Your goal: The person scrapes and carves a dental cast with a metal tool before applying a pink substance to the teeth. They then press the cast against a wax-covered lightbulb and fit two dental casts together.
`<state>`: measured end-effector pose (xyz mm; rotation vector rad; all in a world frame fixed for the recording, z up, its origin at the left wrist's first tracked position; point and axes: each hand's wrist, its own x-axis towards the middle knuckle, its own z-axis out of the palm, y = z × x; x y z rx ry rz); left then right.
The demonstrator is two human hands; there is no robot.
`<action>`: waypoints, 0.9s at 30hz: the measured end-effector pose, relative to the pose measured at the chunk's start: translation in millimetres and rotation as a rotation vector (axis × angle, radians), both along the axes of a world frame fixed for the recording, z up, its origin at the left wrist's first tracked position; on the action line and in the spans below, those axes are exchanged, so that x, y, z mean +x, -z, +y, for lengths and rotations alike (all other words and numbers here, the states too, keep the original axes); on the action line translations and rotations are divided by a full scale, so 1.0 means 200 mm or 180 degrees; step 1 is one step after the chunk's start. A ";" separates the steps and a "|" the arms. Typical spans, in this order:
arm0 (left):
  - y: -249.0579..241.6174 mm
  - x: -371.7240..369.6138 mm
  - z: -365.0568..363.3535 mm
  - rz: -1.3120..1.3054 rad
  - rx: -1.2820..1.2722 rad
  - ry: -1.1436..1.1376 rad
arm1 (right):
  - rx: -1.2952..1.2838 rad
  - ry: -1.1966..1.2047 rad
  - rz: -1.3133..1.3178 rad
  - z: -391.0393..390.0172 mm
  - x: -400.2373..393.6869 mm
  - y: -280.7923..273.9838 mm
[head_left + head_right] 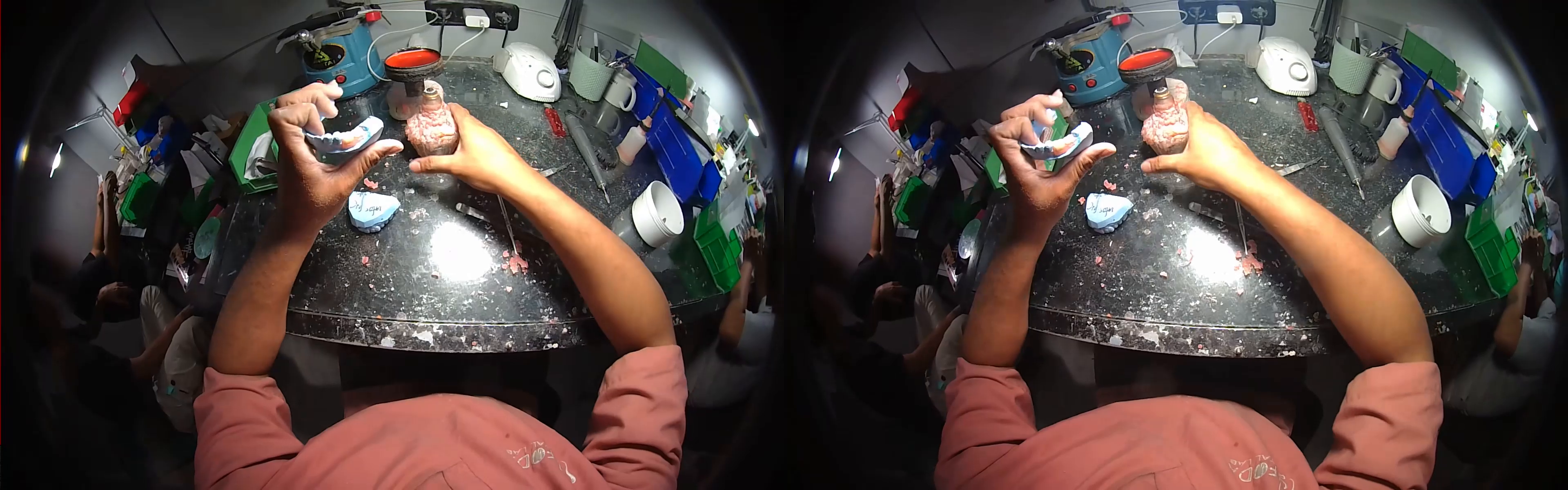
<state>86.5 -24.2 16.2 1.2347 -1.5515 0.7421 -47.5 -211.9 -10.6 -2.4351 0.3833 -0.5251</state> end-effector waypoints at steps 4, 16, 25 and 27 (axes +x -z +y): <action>-0.02 -0.04 0.05 -0.0160 0.0019 0.0021 | 0.0190 0.0362 0.0007 -0.01 0.04 0.02; -0.02 -0.03 0.04 -0.0554 0.0083 -0.0569 | -0.0058 -0.0301 -0.1349 0.17 -0.39 0.00; 0.01 -0.10 0.03 -0.0457 0.0241 -0.0060 | 0.0091 -0.0270 -0.1116 0.25 -0.44 -0.04; 0.00 -0.11 0.04 -0.0556 0.0254 -0.0162 | 0.0111 -0.0191 -0.1084 0.26 -0.44 -0.04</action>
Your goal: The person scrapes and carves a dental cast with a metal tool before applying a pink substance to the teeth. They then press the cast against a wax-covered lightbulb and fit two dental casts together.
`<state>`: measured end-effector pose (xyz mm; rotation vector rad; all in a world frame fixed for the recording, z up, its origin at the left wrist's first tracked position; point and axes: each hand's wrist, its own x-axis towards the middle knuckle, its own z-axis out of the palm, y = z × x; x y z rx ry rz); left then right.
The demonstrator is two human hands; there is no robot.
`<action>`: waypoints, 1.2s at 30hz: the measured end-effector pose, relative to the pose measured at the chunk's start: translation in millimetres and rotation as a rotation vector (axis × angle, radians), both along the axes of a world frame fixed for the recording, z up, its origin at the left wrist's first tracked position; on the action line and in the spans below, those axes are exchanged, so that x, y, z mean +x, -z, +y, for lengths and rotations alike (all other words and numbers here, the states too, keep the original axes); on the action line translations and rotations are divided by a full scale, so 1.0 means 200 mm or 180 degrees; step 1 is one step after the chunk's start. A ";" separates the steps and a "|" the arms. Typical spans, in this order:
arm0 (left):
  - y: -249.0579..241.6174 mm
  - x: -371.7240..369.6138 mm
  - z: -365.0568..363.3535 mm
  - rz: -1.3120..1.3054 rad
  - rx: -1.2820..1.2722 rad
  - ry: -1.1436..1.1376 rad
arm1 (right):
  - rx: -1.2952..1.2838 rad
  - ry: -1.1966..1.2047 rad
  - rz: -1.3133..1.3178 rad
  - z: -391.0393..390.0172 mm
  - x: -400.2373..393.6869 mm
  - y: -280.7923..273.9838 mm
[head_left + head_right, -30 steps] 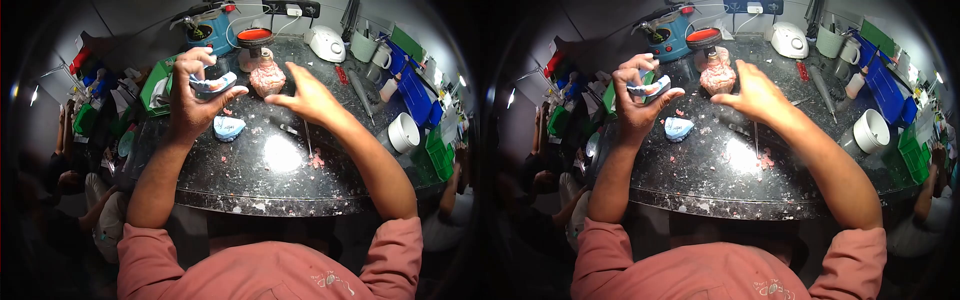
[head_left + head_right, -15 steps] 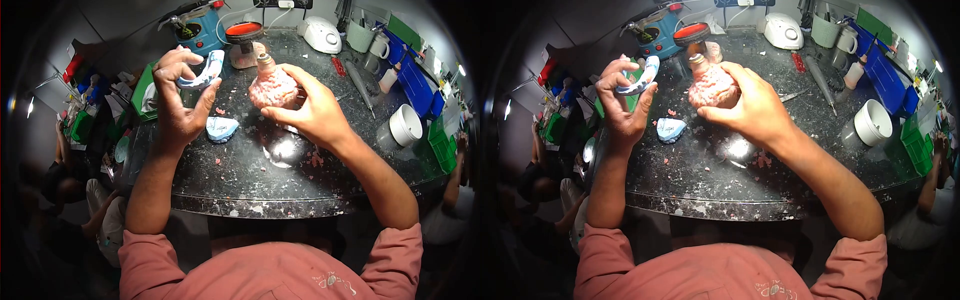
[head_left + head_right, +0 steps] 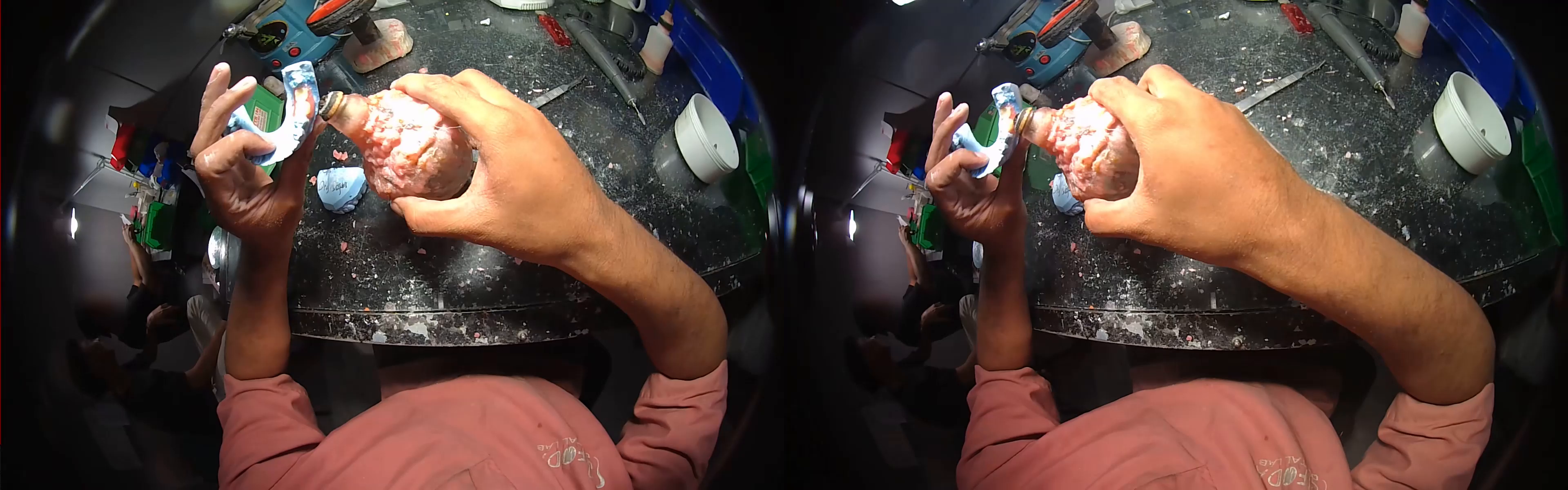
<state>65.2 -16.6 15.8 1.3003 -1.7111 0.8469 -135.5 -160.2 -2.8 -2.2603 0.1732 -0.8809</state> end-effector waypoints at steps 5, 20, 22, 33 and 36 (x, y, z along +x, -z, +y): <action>-0.01 -0.02 0.00 -0.0110 -0.0038 -0.0141 | -0.0048 0.0059 -0.0054 0.00 0.01 0.02; -0.02 0.00 0.01 -0.0396 -0.0060 -0.0080 | -0.0099 0.0057 -0.0044 0.00 0.00 0.01; -0.02 0.00 0.01 -0.0348 -0.0065 -0.0089 | -0.0104 0.0048 -0.0084 0.00 0.00 0.01; -0.03 0.01 0.01 -0.0498 -0.0058 -0.0228 | -0.0317 0.0184 -0.0156 -0.01 0.01 0.00; -0.03 0.02 0.01 -0.0504 -0.0054 -0.0209 | -0.0271 0.0187 -0.0015 -0.01 0.00 0.00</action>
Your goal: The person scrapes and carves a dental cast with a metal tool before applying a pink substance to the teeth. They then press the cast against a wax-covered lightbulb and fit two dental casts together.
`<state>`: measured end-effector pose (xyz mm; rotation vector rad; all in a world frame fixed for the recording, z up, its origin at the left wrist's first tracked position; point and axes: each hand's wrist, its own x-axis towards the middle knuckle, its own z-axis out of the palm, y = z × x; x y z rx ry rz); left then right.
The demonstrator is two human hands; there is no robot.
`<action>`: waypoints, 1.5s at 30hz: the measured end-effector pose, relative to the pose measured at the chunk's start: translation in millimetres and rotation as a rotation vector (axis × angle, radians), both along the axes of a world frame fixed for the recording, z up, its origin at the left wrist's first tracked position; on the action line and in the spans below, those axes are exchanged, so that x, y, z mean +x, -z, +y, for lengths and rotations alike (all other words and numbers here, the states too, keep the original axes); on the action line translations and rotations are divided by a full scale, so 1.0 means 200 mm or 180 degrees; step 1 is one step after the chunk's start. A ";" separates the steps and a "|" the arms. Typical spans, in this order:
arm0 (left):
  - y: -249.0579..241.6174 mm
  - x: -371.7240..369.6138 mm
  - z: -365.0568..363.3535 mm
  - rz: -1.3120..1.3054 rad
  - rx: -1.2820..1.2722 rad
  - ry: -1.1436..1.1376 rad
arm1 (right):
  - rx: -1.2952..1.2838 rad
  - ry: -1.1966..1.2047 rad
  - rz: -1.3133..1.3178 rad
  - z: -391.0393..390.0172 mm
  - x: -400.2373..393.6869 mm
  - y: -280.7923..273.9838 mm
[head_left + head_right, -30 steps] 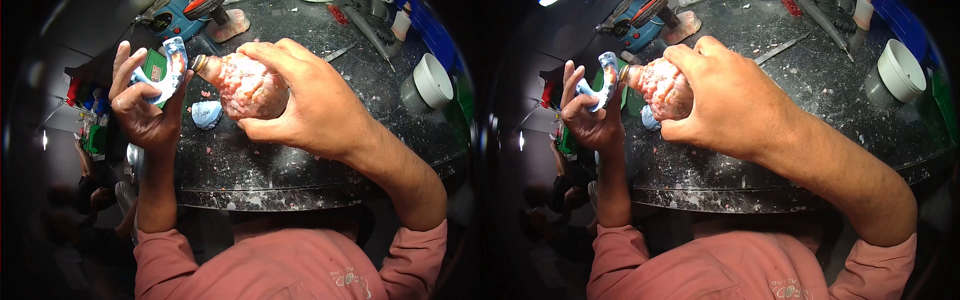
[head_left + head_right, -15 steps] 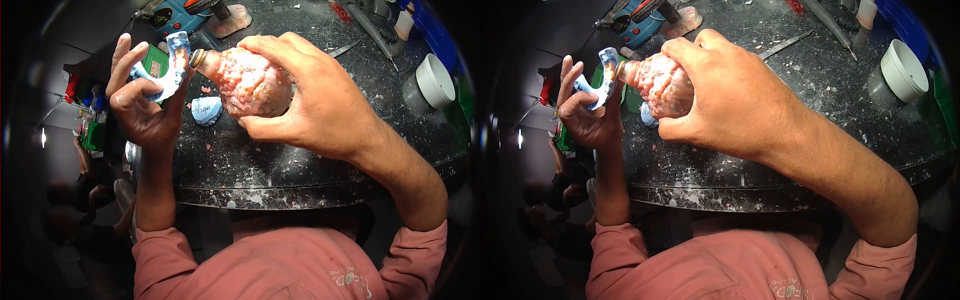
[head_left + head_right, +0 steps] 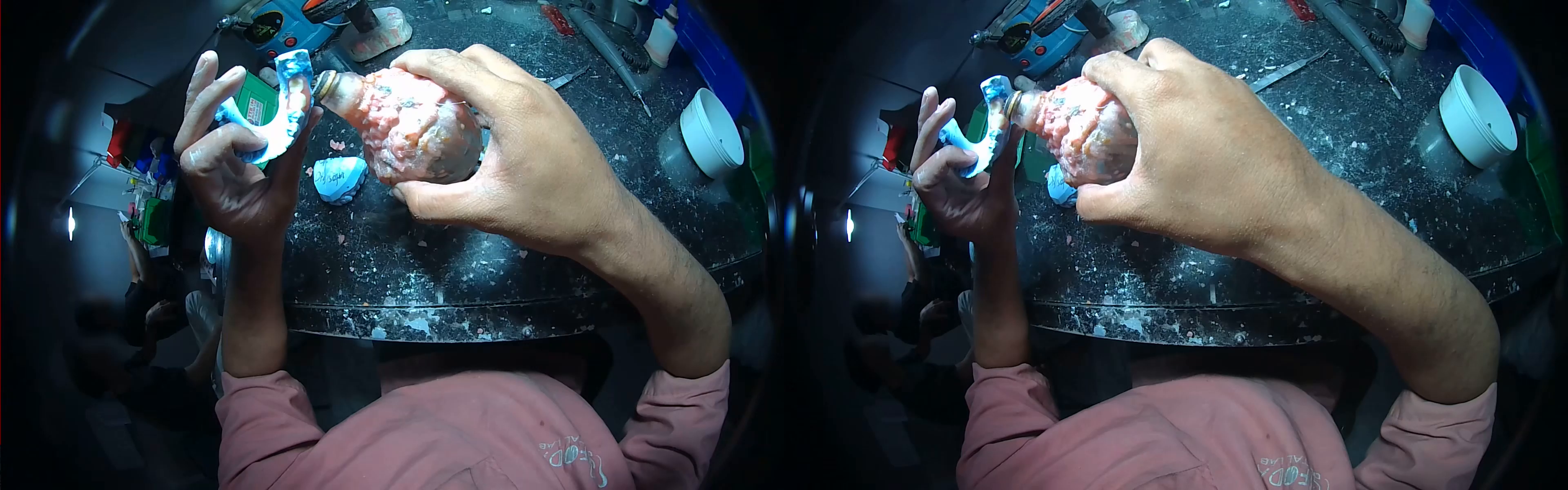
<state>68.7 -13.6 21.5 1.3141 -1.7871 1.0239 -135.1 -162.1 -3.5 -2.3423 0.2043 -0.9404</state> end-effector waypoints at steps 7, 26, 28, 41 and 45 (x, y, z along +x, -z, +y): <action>-0.01 0.01 0.00 -0.0008 0.0025 0.0066 | 0.0051 -0.0059 0.0087 0.01 0.00 0.01; 0.03 0.03 -0.01 0.0393 0.0127 0.0249 | 0.0042 -0.0040 0.0210 0.02 0.00 0.01; 0.05 0.02 -0.02 0.1008 0.0164 0.0561 | 0.0044 0.0049 0.0187 0.01 -0.01 -0.01; 0.08 0.08 -0.04 0.2596 0.0486 0.1574 | 0.0720 0.0034 -0.0143 -0.05 0.01 -0.03; 0.09 0.04 -0.02 0.3105 0.0558 0.1320 | 0.0762 -0.0010 -0.0183 -0.06 0.01 -0.03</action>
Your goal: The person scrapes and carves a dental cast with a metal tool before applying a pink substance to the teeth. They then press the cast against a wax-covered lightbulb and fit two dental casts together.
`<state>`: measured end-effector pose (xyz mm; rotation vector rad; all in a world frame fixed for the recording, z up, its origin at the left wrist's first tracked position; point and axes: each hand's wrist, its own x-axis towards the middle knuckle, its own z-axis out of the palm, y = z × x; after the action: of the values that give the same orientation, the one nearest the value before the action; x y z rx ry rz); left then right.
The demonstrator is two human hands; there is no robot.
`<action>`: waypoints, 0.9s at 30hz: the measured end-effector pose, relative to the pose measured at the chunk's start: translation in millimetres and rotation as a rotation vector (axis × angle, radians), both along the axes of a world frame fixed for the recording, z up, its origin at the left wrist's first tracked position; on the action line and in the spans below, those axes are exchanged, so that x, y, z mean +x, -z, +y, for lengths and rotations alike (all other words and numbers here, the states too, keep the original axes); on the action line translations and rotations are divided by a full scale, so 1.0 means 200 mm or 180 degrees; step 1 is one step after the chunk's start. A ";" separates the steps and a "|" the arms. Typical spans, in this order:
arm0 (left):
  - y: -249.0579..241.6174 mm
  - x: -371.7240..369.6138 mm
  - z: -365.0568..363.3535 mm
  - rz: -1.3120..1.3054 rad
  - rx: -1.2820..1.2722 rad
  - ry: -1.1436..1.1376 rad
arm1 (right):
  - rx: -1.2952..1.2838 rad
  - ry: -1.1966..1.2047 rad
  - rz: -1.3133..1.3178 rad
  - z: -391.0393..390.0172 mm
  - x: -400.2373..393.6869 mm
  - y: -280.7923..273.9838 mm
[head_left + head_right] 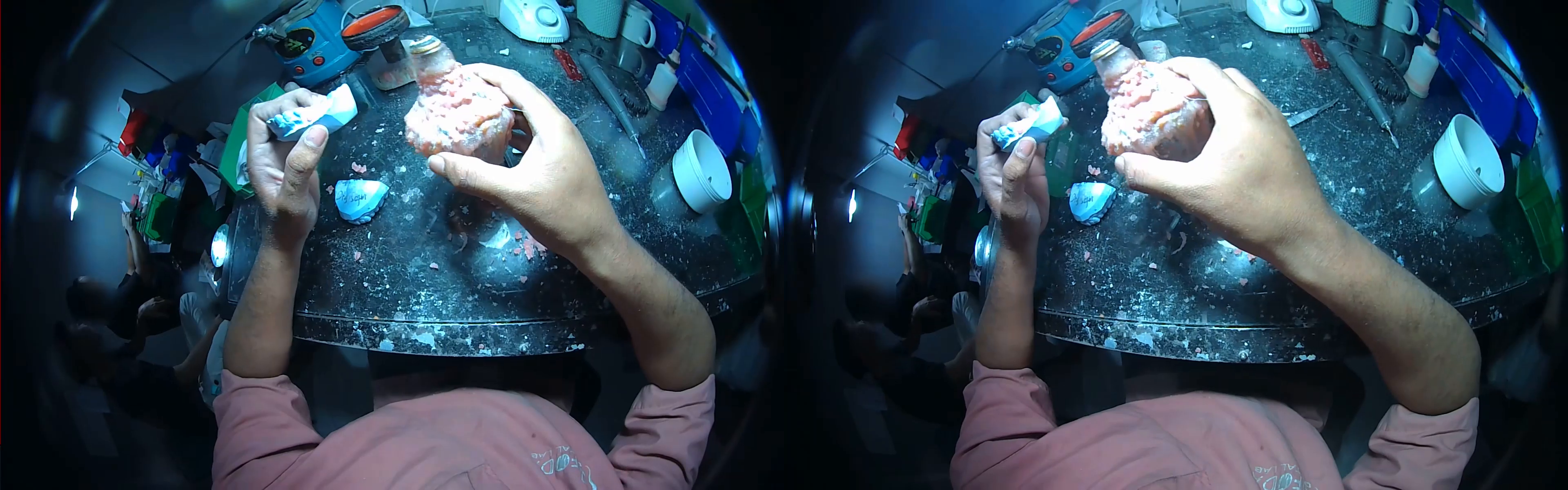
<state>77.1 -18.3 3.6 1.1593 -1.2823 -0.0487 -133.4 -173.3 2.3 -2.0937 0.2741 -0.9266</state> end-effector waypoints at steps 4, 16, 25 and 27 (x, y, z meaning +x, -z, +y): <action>0.02 -0.04 -0.01 0.0083 -0.0071 0.0167 | 0.0023 -0.0183 0.0040 0.00 0.00 -0.01; 0.01 -0.05 0.00 -0.0475 -0.0178 -0.0111 | 0.0158 -0.0254 0.0103 0.01 0.00 0.01; 0.02 -0.04 -0.01 -0.0145 -0.0179 0.0307 | 0.0337 -0.0327 0.0060 0.01 0.01 0.02; 0.02 -0.04 -0.01 -0.0067 -0.0083 0.0217 | 0.0391 -0.0338 0.0042 0.01 0.01 0.02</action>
<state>69.3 -20.7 -0.4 1.0962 -1.3374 -0.0702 -131.5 -170.8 -2.5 -1.9823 0.2190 -0.8130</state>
